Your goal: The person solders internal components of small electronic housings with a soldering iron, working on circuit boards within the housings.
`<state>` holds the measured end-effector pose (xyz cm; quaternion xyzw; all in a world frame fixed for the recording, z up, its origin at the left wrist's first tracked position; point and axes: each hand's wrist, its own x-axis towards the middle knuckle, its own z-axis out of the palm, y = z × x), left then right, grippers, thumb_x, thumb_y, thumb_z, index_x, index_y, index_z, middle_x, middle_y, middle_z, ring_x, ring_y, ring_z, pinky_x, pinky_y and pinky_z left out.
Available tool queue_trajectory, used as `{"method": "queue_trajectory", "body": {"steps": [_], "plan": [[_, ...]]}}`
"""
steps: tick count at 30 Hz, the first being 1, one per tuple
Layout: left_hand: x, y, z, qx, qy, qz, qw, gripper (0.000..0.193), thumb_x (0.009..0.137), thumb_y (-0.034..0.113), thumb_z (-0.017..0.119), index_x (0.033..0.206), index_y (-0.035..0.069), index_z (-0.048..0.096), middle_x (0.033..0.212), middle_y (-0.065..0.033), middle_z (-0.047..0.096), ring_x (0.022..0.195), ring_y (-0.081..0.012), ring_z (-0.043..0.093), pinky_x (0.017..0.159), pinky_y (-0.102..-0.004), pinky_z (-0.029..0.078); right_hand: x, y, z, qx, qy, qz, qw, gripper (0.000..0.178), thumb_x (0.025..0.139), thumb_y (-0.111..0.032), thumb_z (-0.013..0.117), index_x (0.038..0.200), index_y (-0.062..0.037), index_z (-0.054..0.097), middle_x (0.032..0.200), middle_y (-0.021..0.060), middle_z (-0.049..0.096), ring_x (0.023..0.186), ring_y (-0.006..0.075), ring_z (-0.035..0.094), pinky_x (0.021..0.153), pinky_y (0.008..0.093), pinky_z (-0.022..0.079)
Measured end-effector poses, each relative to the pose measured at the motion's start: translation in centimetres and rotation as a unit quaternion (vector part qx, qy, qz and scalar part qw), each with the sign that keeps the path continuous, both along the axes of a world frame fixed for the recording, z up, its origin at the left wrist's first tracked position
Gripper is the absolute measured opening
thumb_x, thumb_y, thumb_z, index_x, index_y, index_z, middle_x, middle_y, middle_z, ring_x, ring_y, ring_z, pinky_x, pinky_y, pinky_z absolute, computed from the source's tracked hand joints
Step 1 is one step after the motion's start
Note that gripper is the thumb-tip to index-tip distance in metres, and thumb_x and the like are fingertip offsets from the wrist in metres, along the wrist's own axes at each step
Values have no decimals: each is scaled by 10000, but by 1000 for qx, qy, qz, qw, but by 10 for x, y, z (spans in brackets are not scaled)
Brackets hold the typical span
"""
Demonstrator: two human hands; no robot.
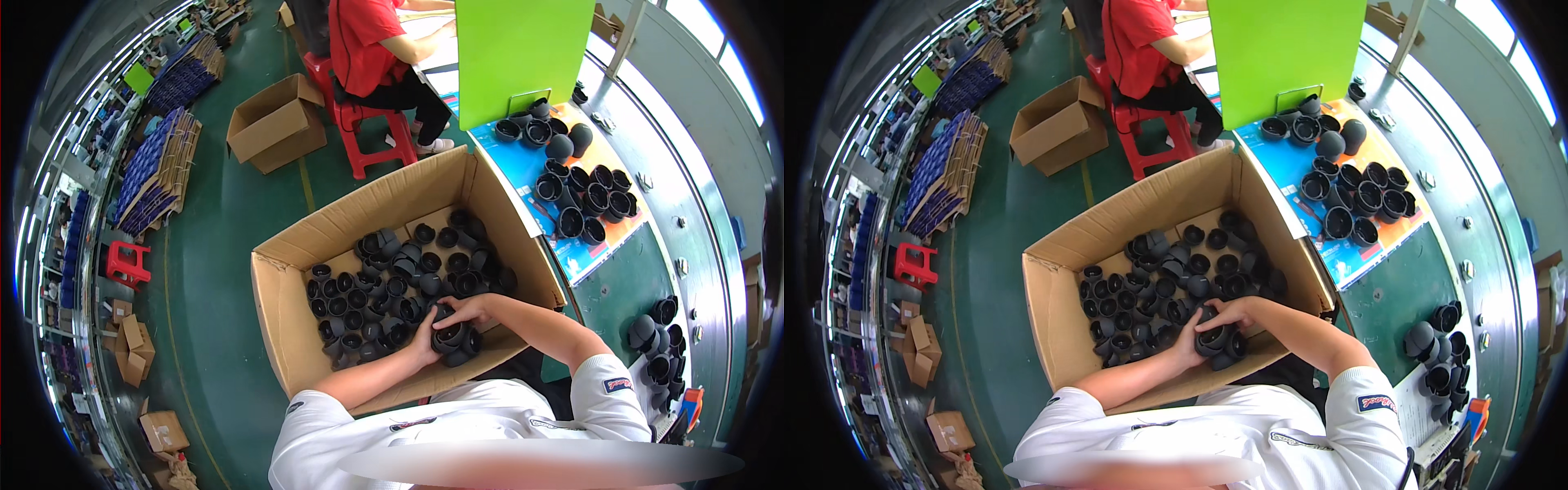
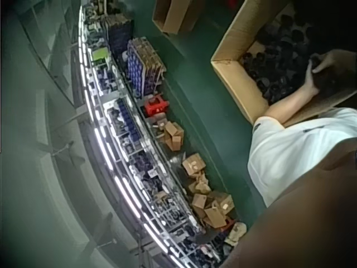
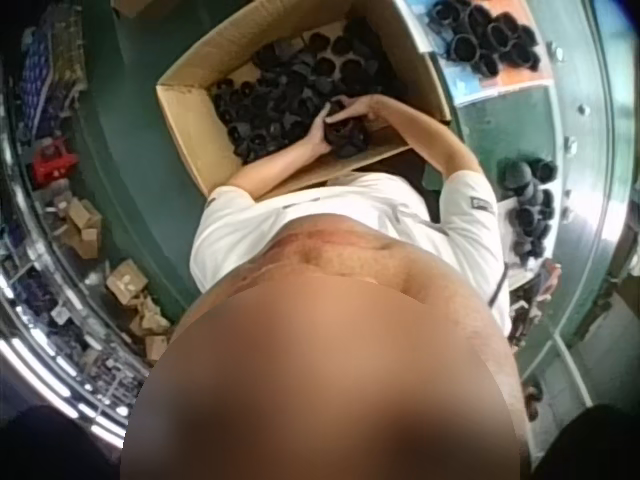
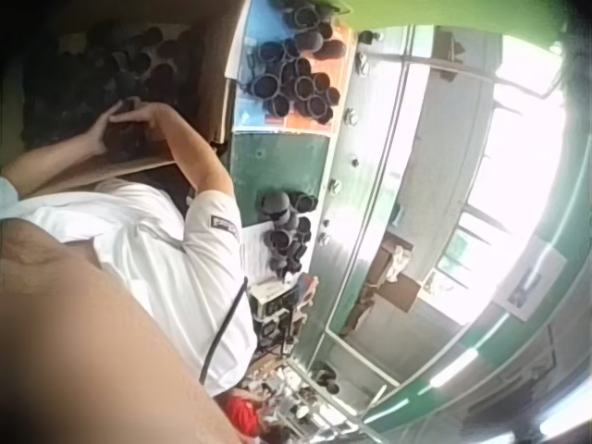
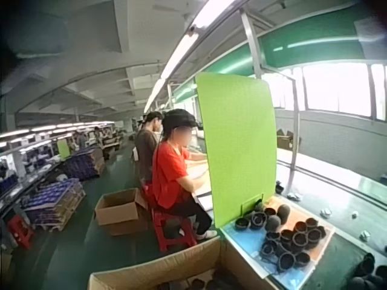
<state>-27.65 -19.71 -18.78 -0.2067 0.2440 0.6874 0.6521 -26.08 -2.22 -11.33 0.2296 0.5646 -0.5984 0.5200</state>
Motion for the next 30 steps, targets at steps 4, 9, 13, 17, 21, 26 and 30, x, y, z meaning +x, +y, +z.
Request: {"method": "queue_trajectory", "body": {"steps": [4,9,13,17,21,26,30], "plan": [[-13,0,55,31,53,-5,998,694,914,599,417,1426,141,320,1340,-182,480,1231,-308,503,1024,-451,433,-1,-11,32,9,96,-49,994,1138,671,-451,820,1501,-197,84,1488,151,165,1342,373,304,787,528,575],[-34,8,96,50,168,-57,983,722,908,666,326,1365,108,358,1272,-196,508,1132,-312,561,907,-417,492,-4,-16,84,97,205,-110,968,1013,683,-359,805,1477,-295,180,1377,148,259,1246,394,431,679,499,611],[-30,13,150,16,268,8,963,631,957,587,319,1357,100,343,1263,-144,486,1145,-271,522,917,-389,466,2,-17,135,158,300,-83,937,943,685,-329,759,1454,-329,213,1350,105,274,1242,363,432,666,442,621],[-8,30,205,51,372,5,927,601,982,538,309,1379,89,287,1267,-121,443,1153,-253,495,916,-377,452,28,-12,151,155,378,-148,901,921,683,-271,769,1440,-296,246,1360,119,268,1179,362,487,637,423,616],[19,61,244,0,429,25,903,628,981,531,333,1409,79,254,1307,-127,420,1203,-245,476,979,-378,424,69,15,182,224,519,-178,806,912,668,-283,771,1432,-217,278,1384,146,258,1153,372,510,724,418,597],[62,126,271,133,445,-22,885,706,954,562,398,1426,54,261,1368,-140,405,1259,-271,452,1020,-409,428,152,57,236,387,597,-220,668,809,691,-186,743,1397,-137,350,1350,203,343,1129,410,520,963,416,449],[104,213,253,218,445,-56,867,690,926,528,502,1393,62,301,1327,-145,441,1190,-274,520,948,-386,503,214,117,239,475,563,-219,640,851,700,-223,750,1431,-151,320,1379,205,335,1240,391,419,1057,404,357]]}}
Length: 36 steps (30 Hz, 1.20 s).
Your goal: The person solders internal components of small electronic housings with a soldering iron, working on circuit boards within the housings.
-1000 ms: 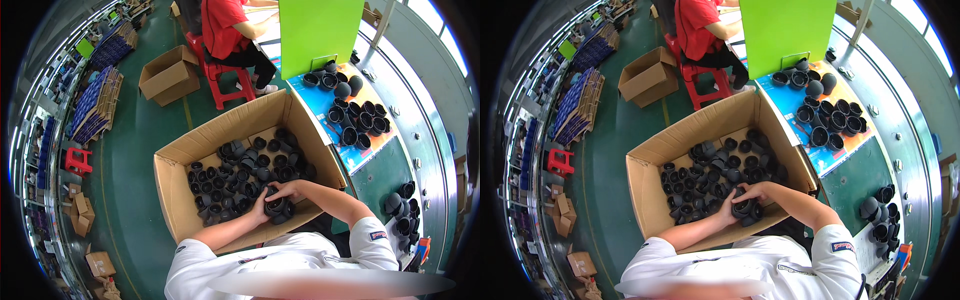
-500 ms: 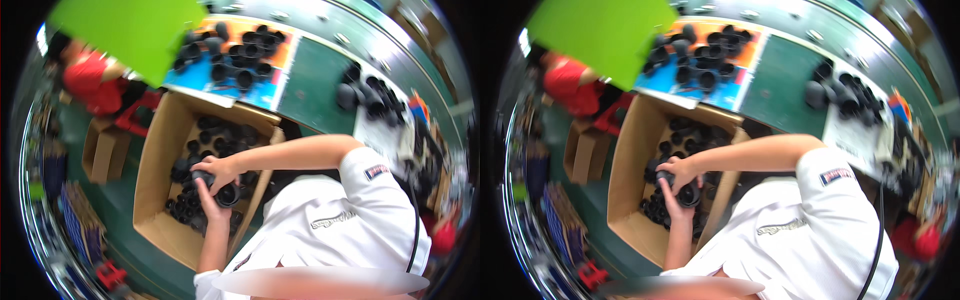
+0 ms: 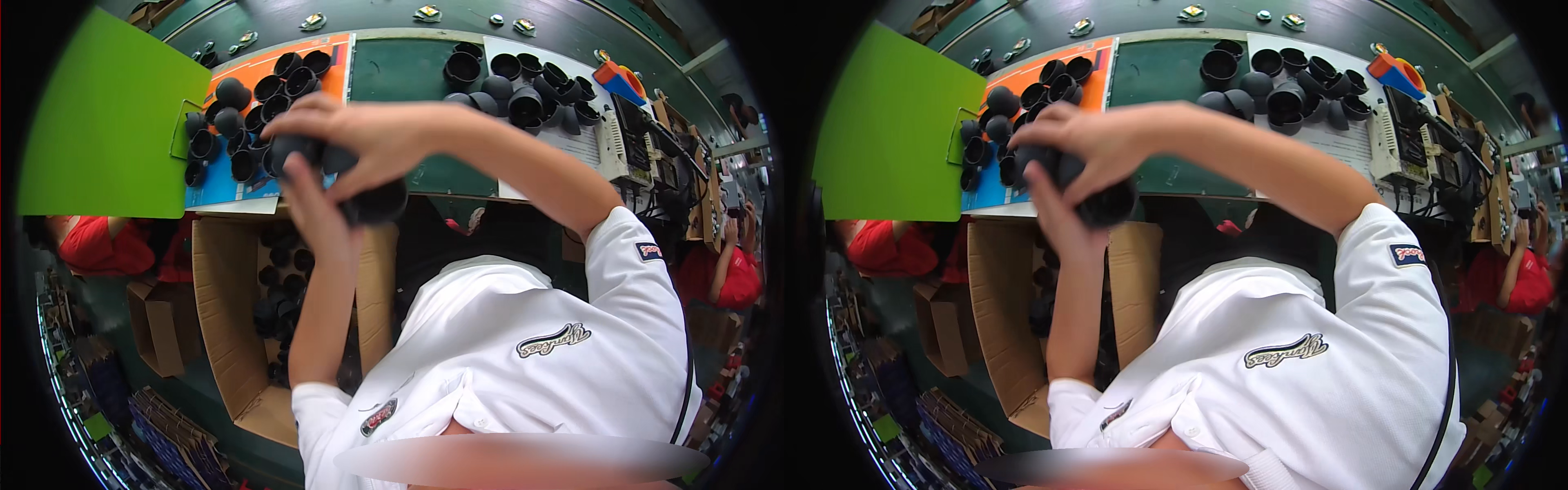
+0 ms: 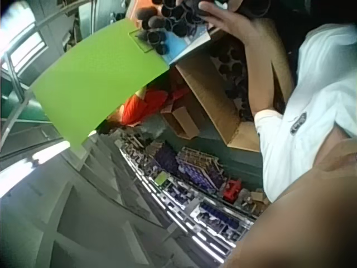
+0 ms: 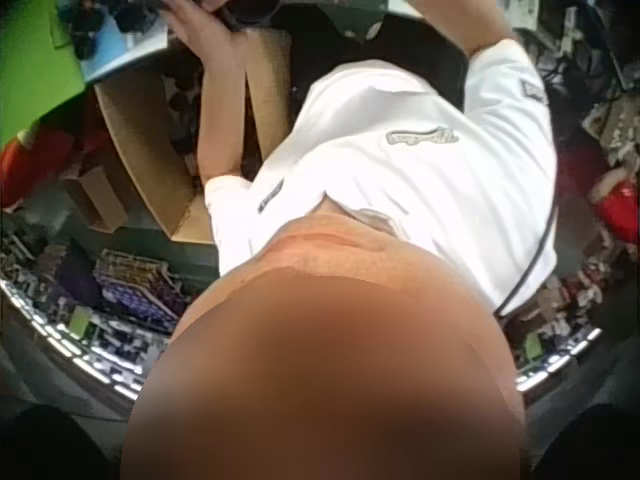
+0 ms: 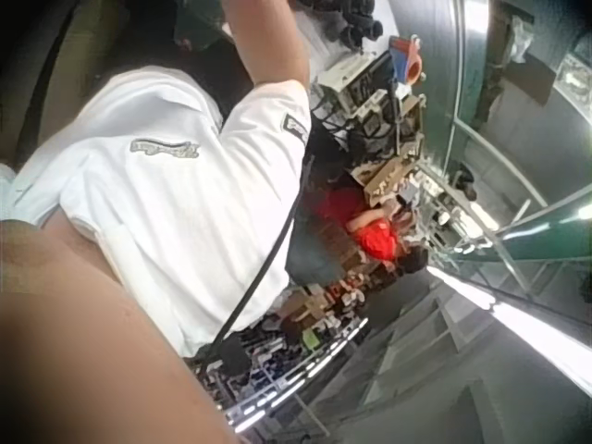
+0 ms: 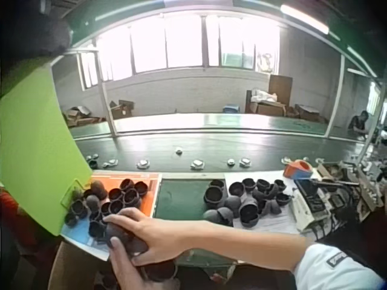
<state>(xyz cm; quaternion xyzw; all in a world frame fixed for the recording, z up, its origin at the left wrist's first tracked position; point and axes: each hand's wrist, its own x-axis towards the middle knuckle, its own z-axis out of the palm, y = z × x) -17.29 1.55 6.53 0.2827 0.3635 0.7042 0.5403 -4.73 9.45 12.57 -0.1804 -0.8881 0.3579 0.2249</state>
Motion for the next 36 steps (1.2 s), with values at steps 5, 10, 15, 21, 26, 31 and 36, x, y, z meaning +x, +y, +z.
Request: {"method": "queue_trajectory", "body": {"steps": [5,10,15,21,26,31,36], "plan": [[59,108,-46,53,2,-89,995,506,952,422,529,1285,52,439,1191,-94,539,1053,-169,575,865,-298,514,72,76,-54,0,-14,-121,993,825,749,-268,712,1459,-201,296,1392,157,352,1259,337,411,1061,400,368],[85,159,-80,94,198,-16,976,404,931,358,596,1143,17,566,1058,-96,607,956,-164,603,803,-279,508,101,102,-85,30,27,-177,983,781,776,-214,698,1451,-198,306,1395,140,367,1255,304,428,1038,385,402],[75,166,-67,137,422,30,896,346,877,310,659,1113,60,621,1140,-152,559,967,-240,605,778,-309,513,115,102,-79,84,-35,-243,966,754,759,-154,706,1407,-169,319,1383,130,386,1232,289,451,1016,365,426],[59,166,-49,170,523,3,835,303,806,222,662,1072,79,642,1271,-195,464,1059,-327,570,805,-372,515,128,110,-84,90,-3,-154,984,776,736,-190,748,1361,-116,295,1404,116,362,1276,282,408,1064,386,365],[54,157,-28,290,696,-34,656,207,735,139,634,921,48,631,1408,-212,366,1136,-401,519,879,-436,487,143,105,-68,53,9,-133,990,702,725,-230,789,1234,-109,321,1425,125,338,1304,291,383,1098,400,321],[71,159,-29,318,638,-135,688,259,692,19,529,927,35,636,1450,-176,389,1265,-354,455,1004,-391,400,151,100,-70,5,-39,-222,974,803,717,-265,812,1310,-136,287,1389,136,395,1304,303,410,1091,409,342],[51,156,-39,299,486,-168,804,295,731,35,531,981,64,686,1409,-196,438,1280,-333,450,1035,-385,376,168,97,-62,61,-137,-188,971,642,779,-280,760,1296,-108,421,1331,132,464,1238,294,471,1067,384,367]]}}
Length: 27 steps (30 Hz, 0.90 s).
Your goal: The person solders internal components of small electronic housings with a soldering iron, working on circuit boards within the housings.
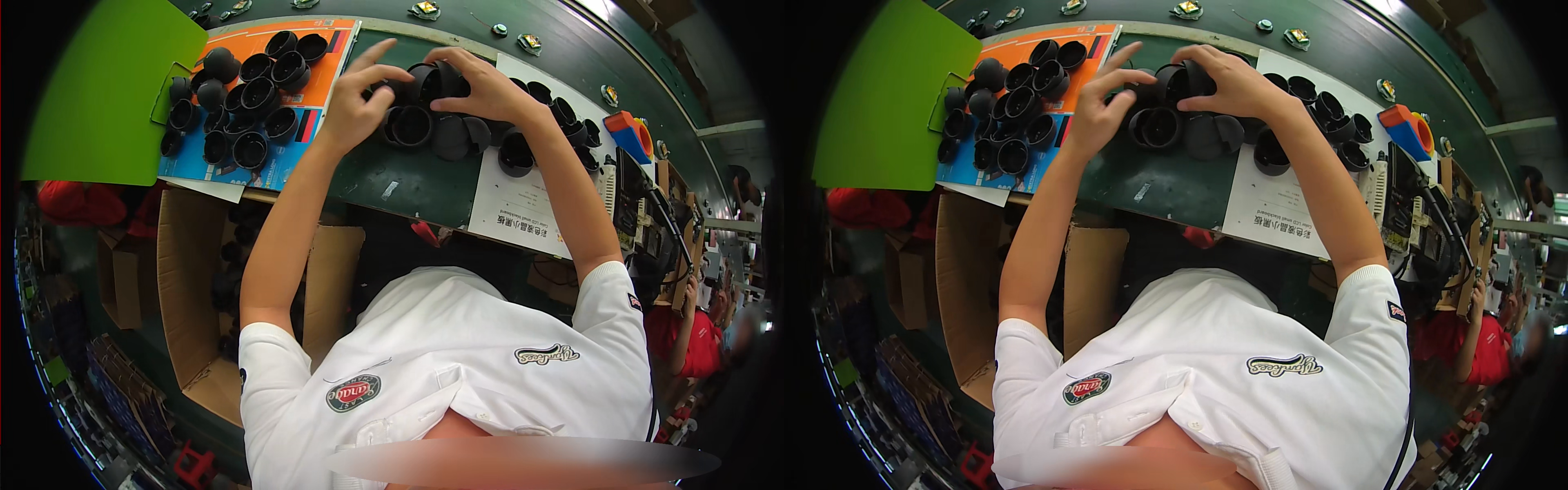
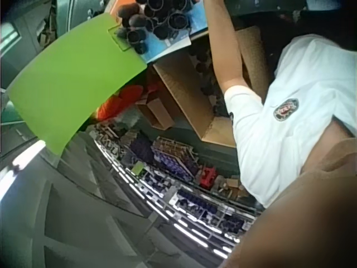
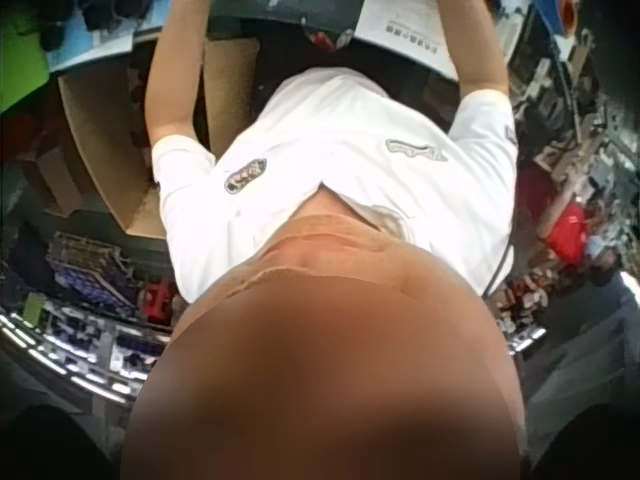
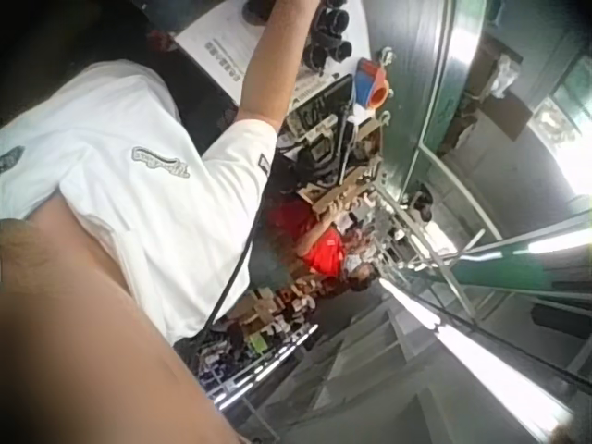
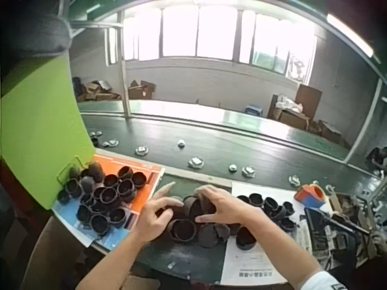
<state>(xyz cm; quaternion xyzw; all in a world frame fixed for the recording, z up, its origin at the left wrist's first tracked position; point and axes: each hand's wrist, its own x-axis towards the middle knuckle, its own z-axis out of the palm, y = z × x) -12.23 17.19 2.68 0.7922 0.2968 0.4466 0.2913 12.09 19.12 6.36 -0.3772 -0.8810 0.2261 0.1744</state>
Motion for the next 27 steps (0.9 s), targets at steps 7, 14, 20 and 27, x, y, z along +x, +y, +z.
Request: {"method": "queue_trajectory", "body": {"steps": [7,14,20,27], "plan": [[7,-26,-65,110,72,307,943,442,918,250,509,1245,-46,475,1313,-359,393,1233,-501,367,1069,-523,262,-30,-1,-2,22,44,5,999,469,883,-258,642,1272,-51,484,1245,159,539,1202,283,502,1025,355,378],[-24,-104,1,63,-44,251,965,356,894,211,571,1203,35,562,1321,-212,477,1260,-387,412,1051,-454,329,-61,-12,6,132,19,6,991,360,937,-185,567,1252,-17,529,1267,163,547,1188,302,519,1015,351,371],[-204,-225,-32,-90,-20,406,909,170,890,78,564,1011,31,674,1057,-86,656,966,-194,620,834,-307,487,-149,-65,30,83,93,74,989,319,868,-95,631,1179,-33,602,1240,123,586,1188,254,537,1003,355,399],[-409,-325,-206,-260,226,635,691,448,944,414,423,1193,84,596,1182,-237,578,1111,-406,532,966,-458,413,-290,-132,-10,-131,74,357,922,304,830,-97,669,1125,-56,608,1293,116,523,1187,287,521,987,343,416]]}}
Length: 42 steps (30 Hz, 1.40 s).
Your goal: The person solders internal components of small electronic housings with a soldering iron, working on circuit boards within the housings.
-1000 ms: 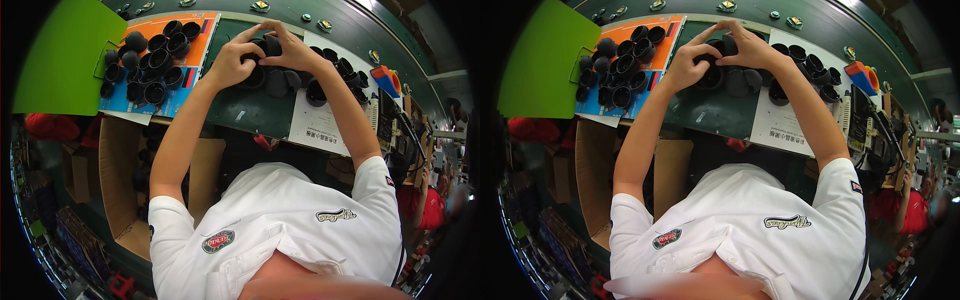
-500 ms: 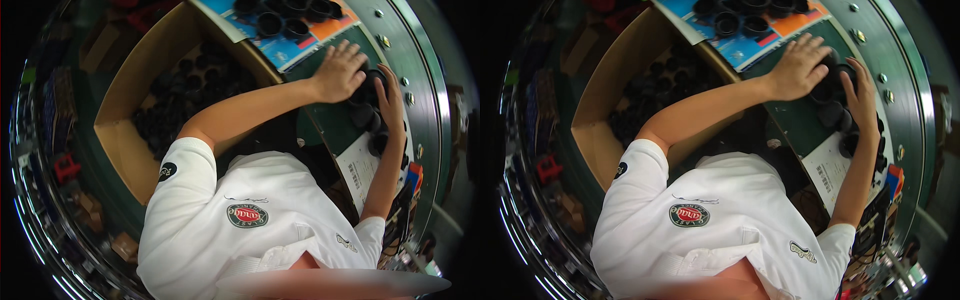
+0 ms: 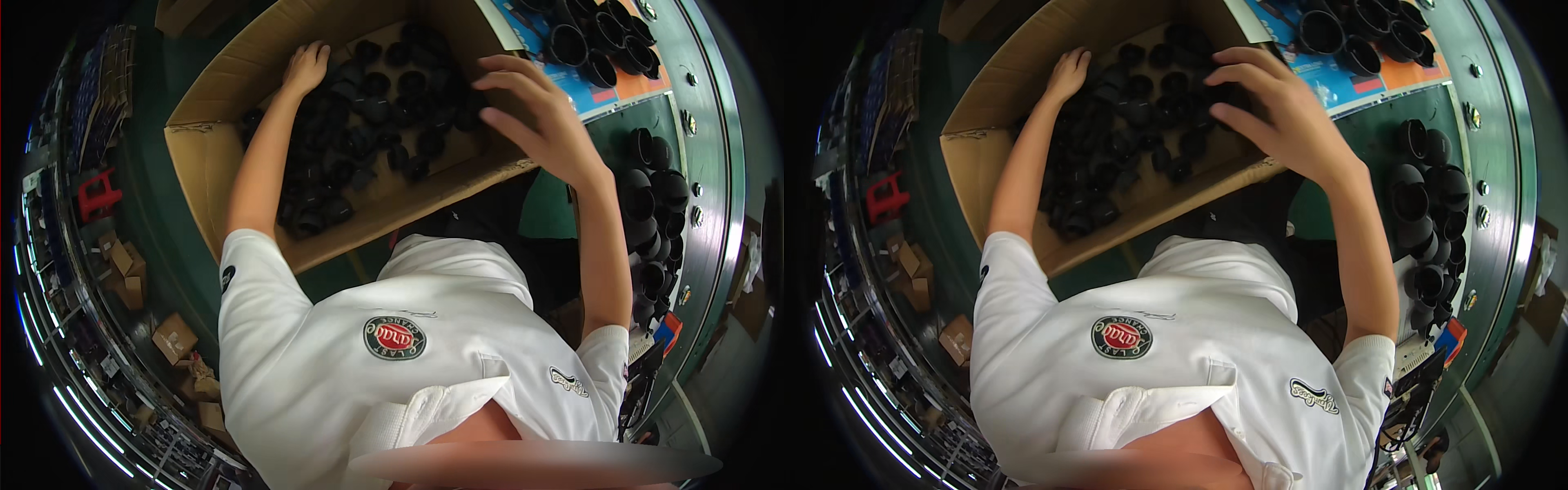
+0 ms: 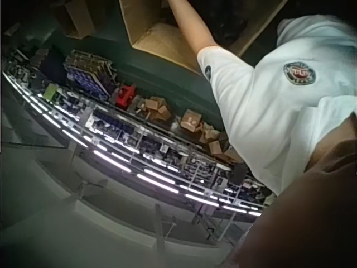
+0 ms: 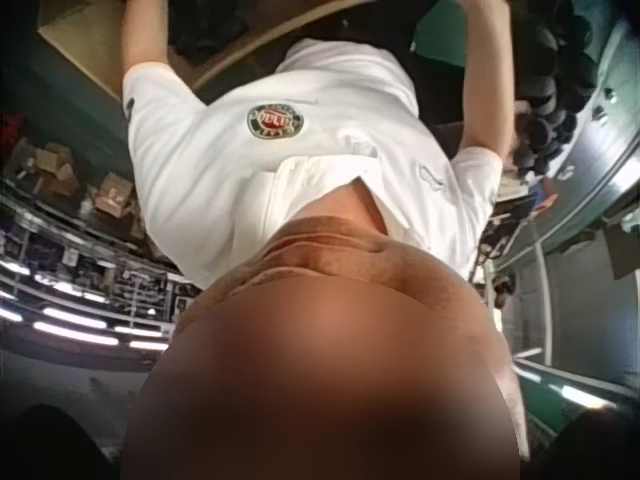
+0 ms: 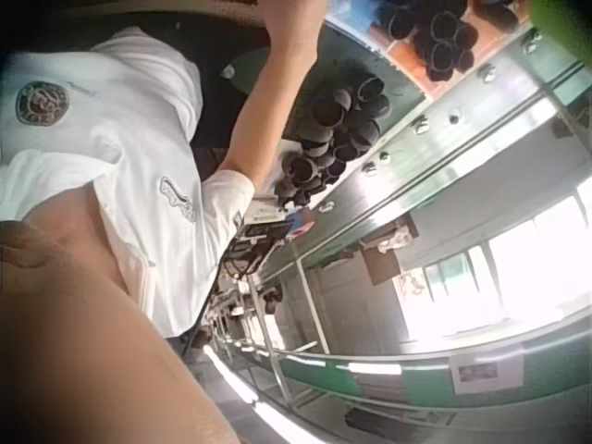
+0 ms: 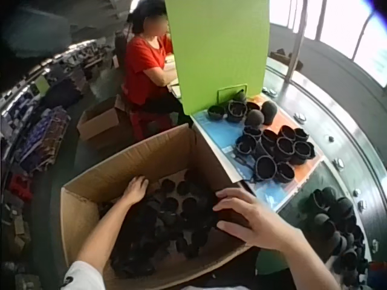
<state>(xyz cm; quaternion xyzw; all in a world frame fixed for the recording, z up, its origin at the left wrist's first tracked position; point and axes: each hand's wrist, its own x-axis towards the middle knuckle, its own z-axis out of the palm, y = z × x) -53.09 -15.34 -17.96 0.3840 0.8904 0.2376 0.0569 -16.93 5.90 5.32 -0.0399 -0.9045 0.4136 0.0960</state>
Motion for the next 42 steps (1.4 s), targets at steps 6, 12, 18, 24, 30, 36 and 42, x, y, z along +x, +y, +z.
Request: {"method": "queue_trajectory", "body": {"steps": [6,12,18,24,30,36,42], "plan": [[4,-10,-39,-32,-64,55,996,555,953,504,363,1180,62,610,1236,-237,532,1182,-425,451,1000,-482,367,-88,-11,-92,59,-217,150,963,429,841,-311,666,1170,-50,583,1315,168,483,1187,347,505,977,397,433],[34,-7,-18,-193,65,-54,977,581,962,508,361,1145,28,632,1148,-258,560,1132,-406,493,990,-443,378,-142,-3,-174,107,-303,134,937,758,716,-416,757,1314,-57,462,1318,202,456,1195,355,495,985,405,430],[86,8,6,-198,-67,-150,966,513,967,455,392,1003,12,648,1003,-222,634,1014,-382,553,878,-464,451,-132,-11,-199,100,-375,159,908,991,657,-433,798,1411,-26,299,1381,215,387,1246,379,440,1023,409,404],[134,8,20,-162,58,-265,949,536,937,441,468,926,-56,669,929,-215,652,1031,-330,543,971,-355,370,-117,-33,-195,156,-437,147,873,1095,630,-430,815,1440,-3,214,1412,234,345,1257,390,430,1036,409,393],[143,-3,16,-197,-60,-284,936,544,946,447,457,1132,-47,590,931,-251,651,1000,-370,585,873,-425,458,-109,-27,-207,134,-539,183,811,1113,596,-515,818,1405,22,272,1424,230,341,1280,359,421,1028,416,401],[138,14,10,-164,-301,-169,924,637,948,505,383,1271,-38,466,1037,-271,636,1044,-406,590,901,-463,454,-108,-21,-203,68,-548,164,818,1106,623,-585,770,1395,35,275,1428,247,338,1261,361,448,997,404,425],[142,35,1,-226,-317,-193,901,724,937,602,333,1235,-32,513,1123,-279,611,1102,-390,573,932,-412,439,-104,-19,-196,7,-574,142,807,1153,596,-710,702,1442,-42,296,1484,194,312,1333,337,376,1083,406,335]]}}
